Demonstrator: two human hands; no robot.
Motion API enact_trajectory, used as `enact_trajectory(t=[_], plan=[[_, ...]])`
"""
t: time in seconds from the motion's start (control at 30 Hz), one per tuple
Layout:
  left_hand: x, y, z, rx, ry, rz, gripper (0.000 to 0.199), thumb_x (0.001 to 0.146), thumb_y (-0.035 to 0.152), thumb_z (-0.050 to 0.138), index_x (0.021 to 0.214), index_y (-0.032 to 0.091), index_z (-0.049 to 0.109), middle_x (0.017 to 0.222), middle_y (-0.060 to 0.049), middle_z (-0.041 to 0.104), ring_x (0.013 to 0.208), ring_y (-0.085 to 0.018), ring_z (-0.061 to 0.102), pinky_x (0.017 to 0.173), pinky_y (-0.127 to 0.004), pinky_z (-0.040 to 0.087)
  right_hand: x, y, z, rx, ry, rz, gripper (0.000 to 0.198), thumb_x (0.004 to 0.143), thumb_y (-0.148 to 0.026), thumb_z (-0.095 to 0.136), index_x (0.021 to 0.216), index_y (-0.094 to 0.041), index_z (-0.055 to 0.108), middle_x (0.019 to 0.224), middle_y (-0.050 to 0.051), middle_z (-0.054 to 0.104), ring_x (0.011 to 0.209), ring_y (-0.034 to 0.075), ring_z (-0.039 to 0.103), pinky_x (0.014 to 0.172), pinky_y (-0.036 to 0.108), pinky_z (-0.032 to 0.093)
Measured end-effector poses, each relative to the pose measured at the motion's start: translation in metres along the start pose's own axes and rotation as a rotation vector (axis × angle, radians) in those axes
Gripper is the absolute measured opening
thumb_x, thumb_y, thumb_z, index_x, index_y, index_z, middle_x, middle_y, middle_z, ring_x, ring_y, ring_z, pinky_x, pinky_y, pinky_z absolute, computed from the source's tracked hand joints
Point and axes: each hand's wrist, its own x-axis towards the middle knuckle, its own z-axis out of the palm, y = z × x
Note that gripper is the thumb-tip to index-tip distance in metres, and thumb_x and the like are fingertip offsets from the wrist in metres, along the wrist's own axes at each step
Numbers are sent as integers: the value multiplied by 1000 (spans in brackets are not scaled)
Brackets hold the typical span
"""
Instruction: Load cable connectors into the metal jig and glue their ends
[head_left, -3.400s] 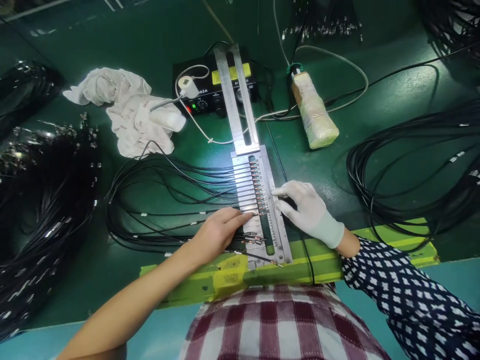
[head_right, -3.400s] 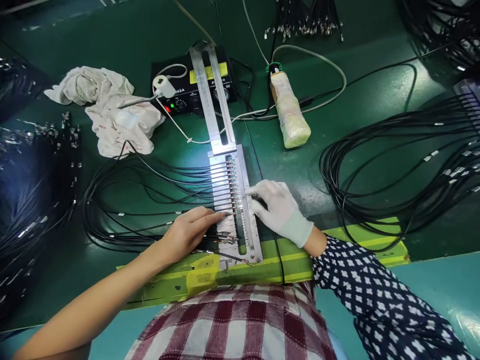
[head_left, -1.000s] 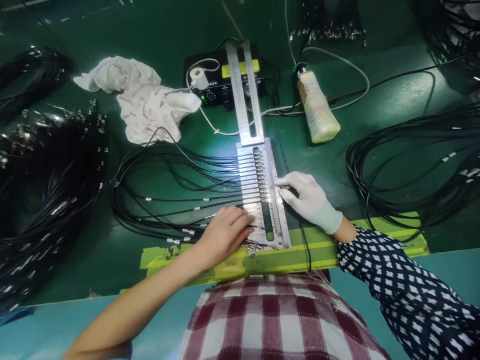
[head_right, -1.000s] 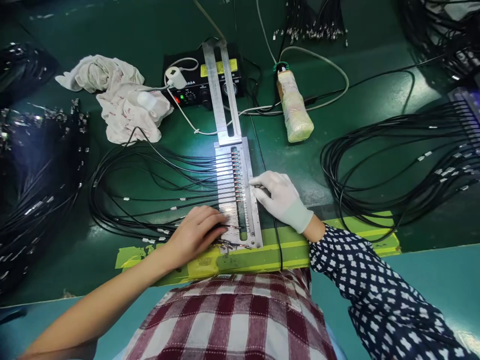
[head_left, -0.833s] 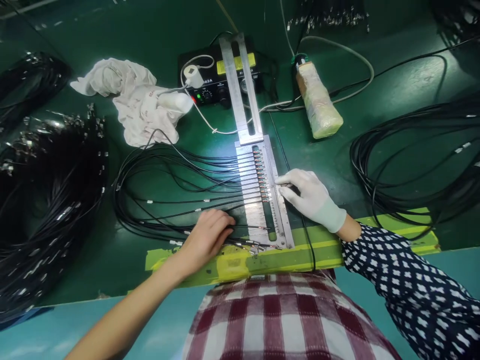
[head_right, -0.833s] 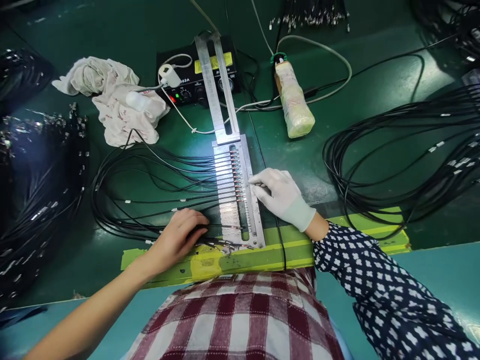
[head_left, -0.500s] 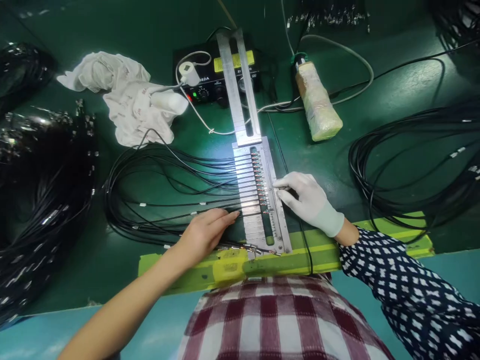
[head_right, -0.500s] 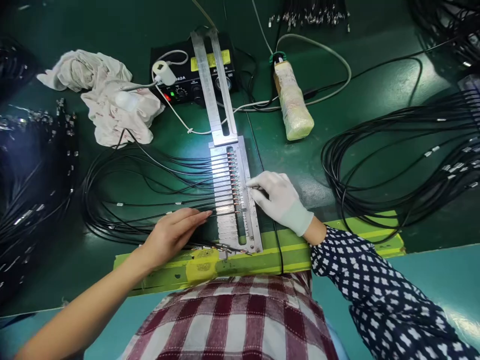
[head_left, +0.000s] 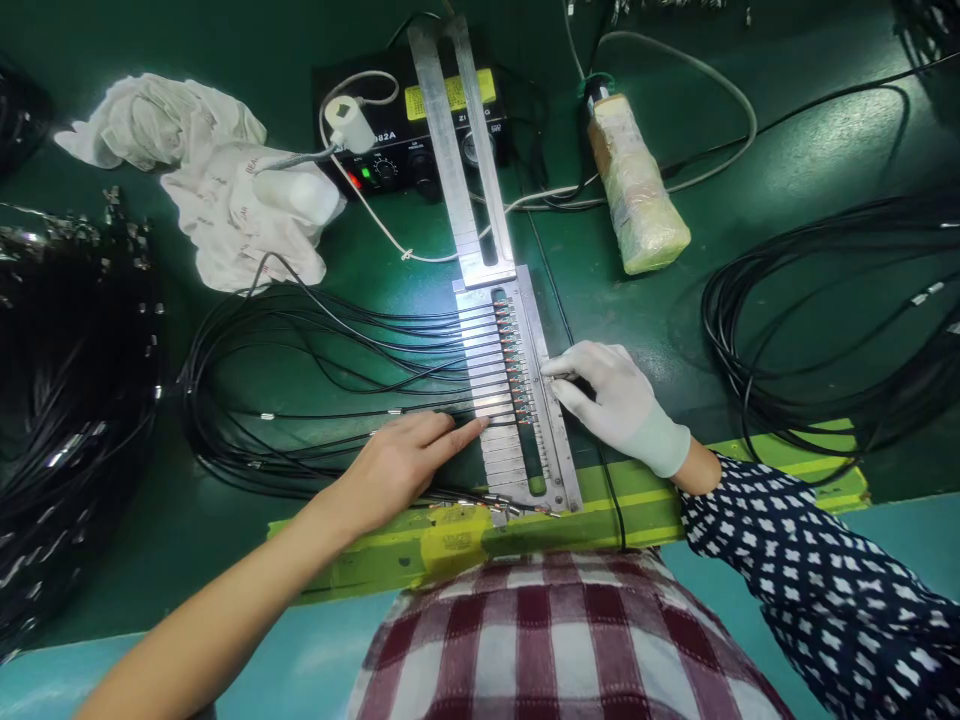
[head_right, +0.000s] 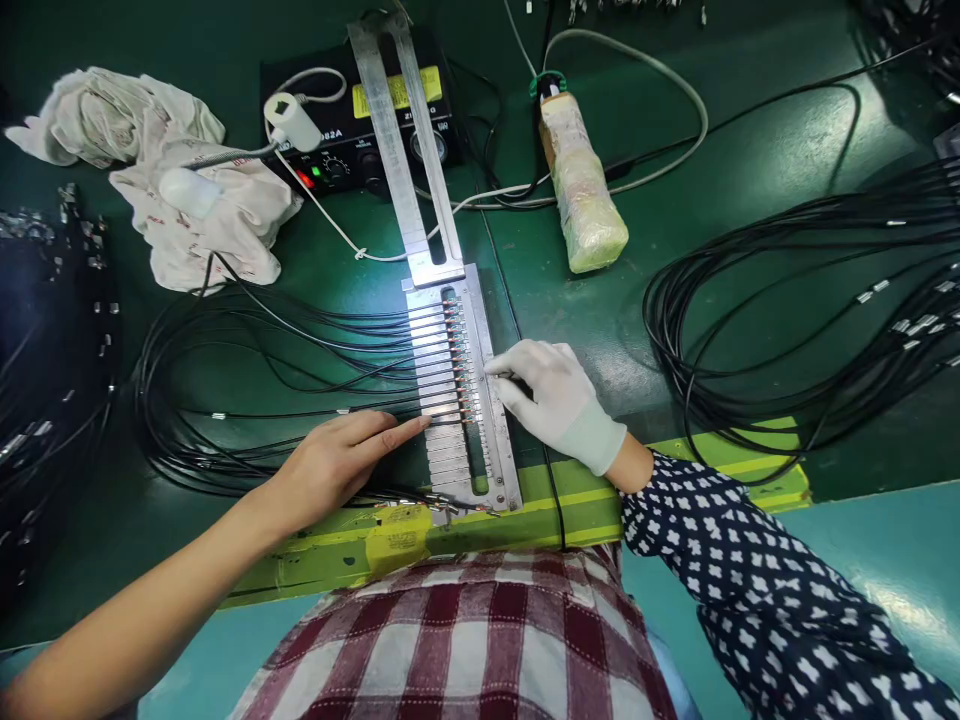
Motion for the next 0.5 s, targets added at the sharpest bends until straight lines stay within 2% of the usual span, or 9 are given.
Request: enact_trajectory(t=[0.17, 0.3, 0.37, 0.5], plan=[[-2, 1, 7, 43, -28, 19, 46, 98, 9, 35, 142, 16, 49, 83, -3, 55, 71, -15, 49, 64, -26, 41, 0, 1, -1, -9, -12, 3, 13, 98, -28, 53, 103, -27, 65, 100, 0, 71, 96, 22, 63, 87, 39, 38], [-7, 12, 15, 129, 57, -46, 47, 95, 7, 41, 138, 18, 54, 101, -11, 56, 89, -21, 50, 78, -33, 40, 0, 1, -1, -18, -13, -10, 14, 99, -28, 52, 104, -27, 64, 99, 0, 70, 95, 22, 63, 87, 39, 38], [-9, 17, 20, 182, 92, -102, 49, 93, 5, 43, 138, 21, 55, 100, -11, 54, 91, -24, 47, 78, -36, 35, 0, 1, 0, -33, -18, -23, 14, 96, -29, 55, 106, -27, 64, 100, 2, 68, 96, 23, 61, 88, 40, 39], [-10, 21, 23, 142, 39, -126, 53, 92, 6, 44, 142, 19, 50, 85, -6, 52, 82, -21, 43, 75, -35, 30, 0, -2, 6, -138, 1, -68, 38, 81, -33, 70, 117, -24, 62, 109, 8, 59, 102, 29, 56, 90, 46, 43]])
